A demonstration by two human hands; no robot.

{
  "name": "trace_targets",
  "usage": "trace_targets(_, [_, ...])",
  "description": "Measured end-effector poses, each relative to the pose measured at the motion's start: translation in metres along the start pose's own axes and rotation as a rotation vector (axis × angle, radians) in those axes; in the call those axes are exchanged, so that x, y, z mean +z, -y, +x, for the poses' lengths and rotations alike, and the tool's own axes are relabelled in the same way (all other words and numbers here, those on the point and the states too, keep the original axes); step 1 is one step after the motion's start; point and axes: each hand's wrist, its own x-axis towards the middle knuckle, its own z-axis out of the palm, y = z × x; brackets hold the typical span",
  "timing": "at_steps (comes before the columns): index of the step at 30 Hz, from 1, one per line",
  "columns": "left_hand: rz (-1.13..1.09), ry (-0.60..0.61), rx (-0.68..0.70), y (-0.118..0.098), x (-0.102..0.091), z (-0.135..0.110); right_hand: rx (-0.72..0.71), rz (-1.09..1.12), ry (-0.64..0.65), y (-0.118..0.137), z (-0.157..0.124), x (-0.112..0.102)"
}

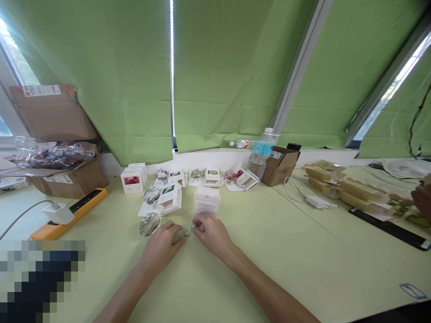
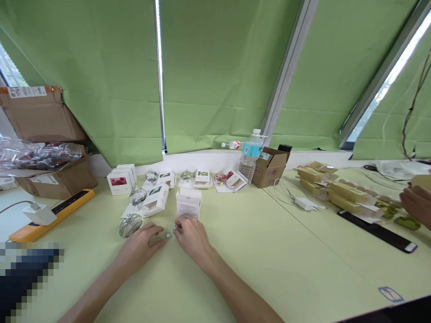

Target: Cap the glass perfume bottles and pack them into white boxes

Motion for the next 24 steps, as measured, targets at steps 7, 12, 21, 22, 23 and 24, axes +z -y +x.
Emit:
trace_targets(7, [0.044,-0.009,-0.053,-0.002,-0.003,-0.001,0.026,-0.042,0.018,-0.002,0.000,-0.002])
trace_targets(12, [0.056,-0.053,-0.030,-0.003,-0.013,-0.002,0.039,-0.039,0.022,-0.001,0.000,-0.004])
trace_targets(21, [0.085,-0.236,-0.034,0.011,-0.051,-0.006,0.045,-0.023,0.005,0.000,0.001,-0.010])
trace_targets(22, [0.089,-0.254,-0.042,0.014,-0.056,-0.007,0.042,-0.019,0.004,0.000,0.001,-0.011])
trace_targets(23, [0.093,-0.273,-0.054,0.017,-0.061,-0.008,0.038,-0.016,0.003,0.000,0.001,-0.011])
trace_targets(24, [0.096,-0.292,-0.071,0.021,-0.066,-0.009,0.035,-0.013,0.001,0.001,0.001,-0.011])
